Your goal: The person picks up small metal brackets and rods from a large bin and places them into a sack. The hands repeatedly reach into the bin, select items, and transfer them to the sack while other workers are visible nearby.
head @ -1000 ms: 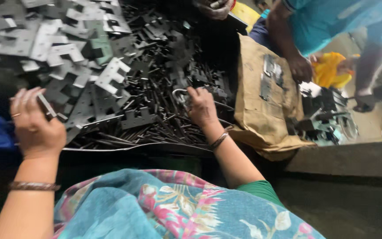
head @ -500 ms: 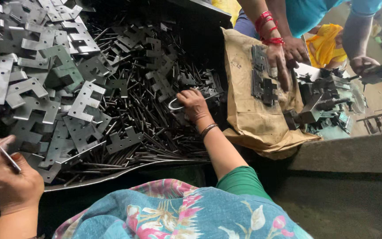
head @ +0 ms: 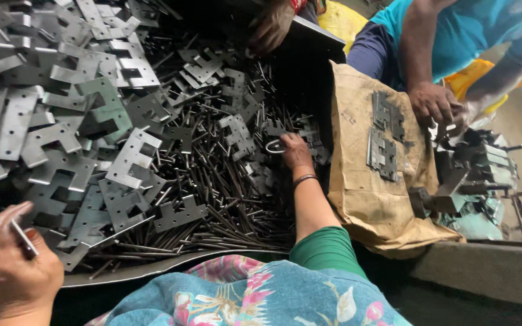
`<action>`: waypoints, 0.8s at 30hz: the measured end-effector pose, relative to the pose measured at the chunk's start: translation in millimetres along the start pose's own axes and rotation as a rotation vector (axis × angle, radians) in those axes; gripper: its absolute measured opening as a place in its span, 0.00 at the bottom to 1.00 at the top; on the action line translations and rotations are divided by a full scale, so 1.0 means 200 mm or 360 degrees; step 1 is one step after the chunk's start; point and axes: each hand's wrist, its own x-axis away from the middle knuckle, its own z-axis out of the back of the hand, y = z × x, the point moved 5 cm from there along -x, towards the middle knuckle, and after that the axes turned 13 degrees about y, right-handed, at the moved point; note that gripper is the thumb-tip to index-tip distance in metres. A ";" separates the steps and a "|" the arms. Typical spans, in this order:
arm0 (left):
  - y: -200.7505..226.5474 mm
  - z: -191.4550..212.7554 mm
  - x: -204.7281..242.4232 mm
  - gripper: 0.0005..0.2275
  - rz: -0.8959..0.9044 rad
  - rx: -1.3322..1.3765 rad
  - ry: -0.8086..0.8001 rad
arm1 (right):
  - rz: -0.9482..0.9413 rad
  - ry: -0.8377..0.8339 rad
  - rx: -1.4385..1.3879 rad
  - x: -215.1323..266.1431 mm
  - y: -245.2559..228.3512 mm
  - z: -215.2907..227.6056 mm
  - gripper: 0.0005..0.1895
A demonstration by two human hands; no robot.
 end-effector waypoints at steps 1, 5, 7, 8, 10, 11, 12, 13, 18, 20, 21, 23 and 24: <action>0.01 0.00 -0.01 0.11 0.0011 -0.0015 -0.0003 | -0.0023 -0.0057 0.0045 0.03 0.00 0.00 0.09; 0.04 0.01 -0.05 0.10 0.0057 -0.0004 -0.0004 | -0.0116 -0.0033 0.0044 0.14 0.00 0.03 0.18; 0.05 0.02 -0.05 0.11 0.0076 0.0026 -0.0012 | -0.0108 0.0022 0.0044 0.14 0.00 0.03 0.17; 0.04 0.02 -0.05 0.11 0.0077 0.0027 -0.0016 | -0.0109 0.0045 0.0047 0.15 0.00 0.04 0.16; 0.03 0.02 -0.03 0.10 0.0065 0.0024 -0.0034 | -0.0224 0.0008 0.0061 0.21 0.01 0.05 0.15; 0.03 0.02 -0.03 0.10 0.0070 0.0035 -0.0035 | -0.0272 -0.0002 0.0070 0.21 0.01 0.05 0.14; 0.02 0.01 -0.03 0.10 0.0075 0.0046 -0.0036 | -0.0328 0.0000 0.0056 0.21 0.00 0.06 0.15; 0.01 0.01 -0.02 0.11 0.0088 0.0076 -0.0047 | -0.0391 0.0002 0.0043 0.22 -0.03 0.06 0.15; -0.01 -0.01 -0.02 0.08 -0.0005 0.0241 -0.0027 | -0.0459 0.0434 -0.0038 0.18 -0.36 0.17 0.12; -0.03 -0.03 0.01 0.09 0.0055 0.0320 -0.0080 | -0.0614 0.0399 -0.0230 0.15 -0.50 0.22 0.06; -0.03 -0.05 0.01 0.09 0.0103 0.0370 -0.0092 | -0.0521 0.0397 -0.0367 0.08 -0.61 0.26 0.06; -0.04 -0.06 0.01 0.09 0.0188 0.0428 -0.0104 | -0.0392 0.0451 -0.0563 -0.01 -0.88 0.36 0.07; -0.03 -0.06 0.01 0.09 0.0175 0.0423 -0.0093 | -0.0358 0.0506 -0.0622 -0.05 -1.03 0.42 0.07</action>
